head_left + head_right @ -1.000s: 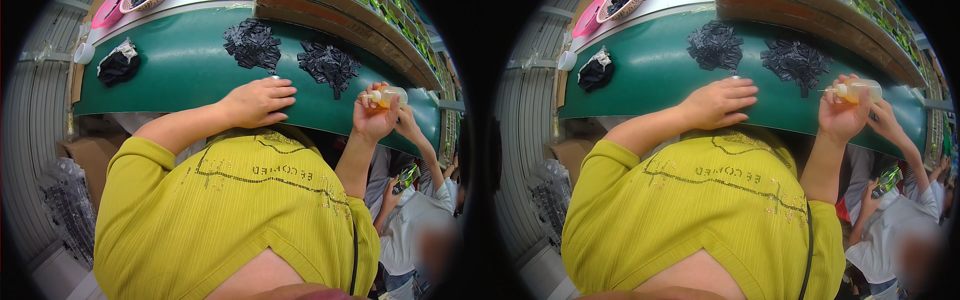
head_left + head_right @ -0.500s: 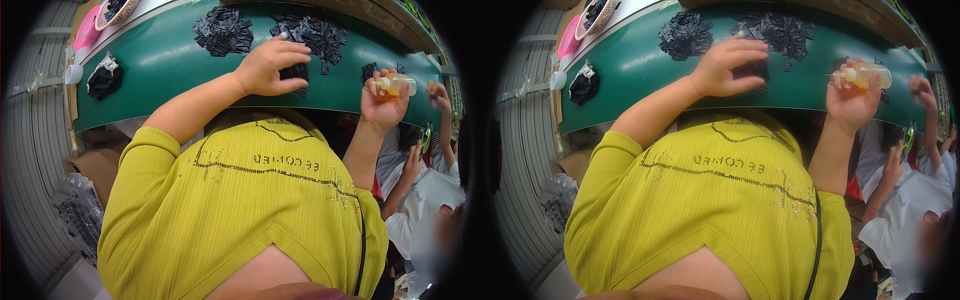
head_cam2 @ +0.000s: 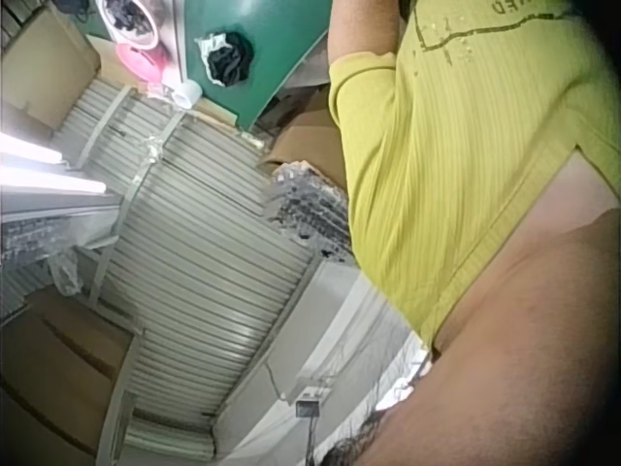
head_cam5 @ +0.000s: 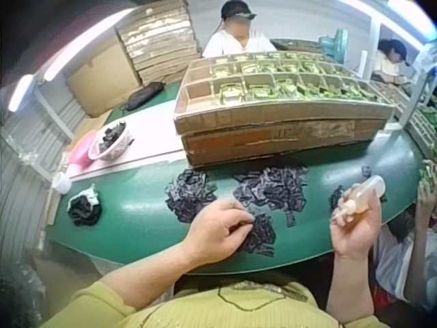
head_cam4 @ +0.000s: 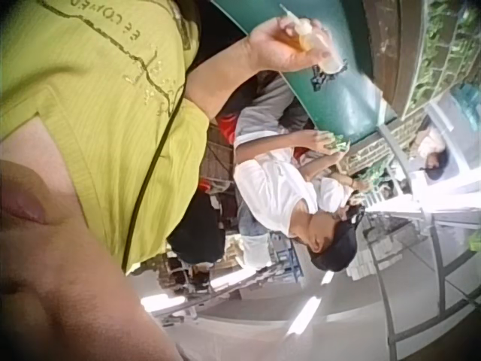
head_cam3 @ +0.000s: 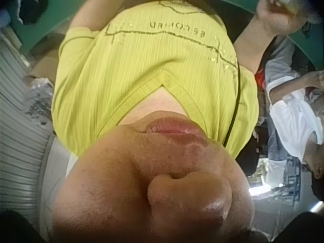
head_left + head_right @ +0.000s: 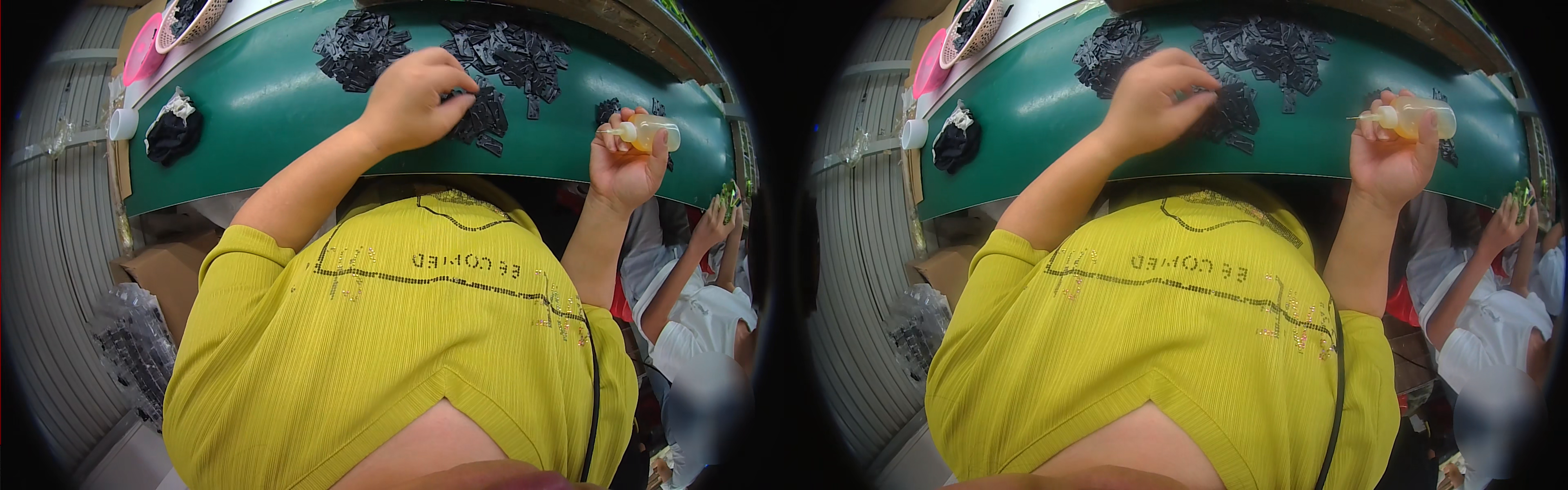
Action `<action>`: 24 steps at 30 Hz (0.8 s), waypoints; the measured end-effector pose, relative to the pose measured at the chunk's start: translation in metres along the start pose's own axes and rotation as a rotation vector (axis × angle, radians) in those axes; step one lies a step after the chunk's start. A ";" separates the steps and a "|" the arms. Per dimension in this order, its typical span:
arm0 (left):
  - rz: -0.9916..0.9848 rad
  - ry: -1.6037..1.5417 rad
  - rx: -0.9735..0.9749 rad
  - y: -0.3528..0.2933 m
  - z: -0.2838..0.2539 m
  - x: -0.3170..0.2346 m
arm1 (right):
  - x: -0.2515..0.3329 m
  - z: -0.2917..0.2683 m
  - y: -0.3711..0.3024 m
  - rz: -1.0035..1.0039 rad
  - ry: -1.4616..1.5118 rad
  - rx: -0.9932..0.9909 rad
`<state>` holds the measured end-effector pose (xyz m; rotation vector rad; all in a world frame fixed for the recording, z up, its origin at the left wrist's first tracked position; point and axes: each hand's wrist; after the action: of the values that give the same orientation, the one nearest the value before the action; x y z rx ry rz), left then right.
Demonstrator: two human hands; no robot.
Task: Assembling and gluing components onto small toy car bodies at an assembly station.
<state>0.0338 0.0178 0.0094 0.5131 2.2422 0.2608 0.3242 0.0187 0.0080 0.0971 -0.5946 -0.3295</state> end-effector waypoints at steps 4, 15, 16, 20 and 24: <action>0.046 0.188 0.188 0.008 0.013 -0.015 | -0.004 0.004 -0.001 0.023 0.016 0.013; 0.084 0.504 0.245 -0.013 0.029 -0.016 | 0.005 -0.007 -0.002 0.006 0.010 0.016; 0.056 0.494 0.218 -0.011 0.036 -0.015 | 0.005 -0.008 -0.001 0.015 0.020 0.020; 0.046 0.455 0.176 0.009 0.057 -0.013 | -0.001 -0.007 0.001 0.048 0.031 0.045; 0.041 0.475 0.053 0.027 0.064 -0.008 | -0.003 -0.006 0.005 0.056 0.047 0.099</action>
<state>0.0941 0.0400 -0.0178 0.5716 2.7061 0.3769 0.3265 0.0242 0.0026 0.1825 -0.5657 -0.2424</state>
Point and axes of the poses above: each hand's wrist, its own y-axis towards the middle knuckle, its own z-axis out of the palm, x = y × z, and after that the axes turned 10 degrees about -z, right-handed
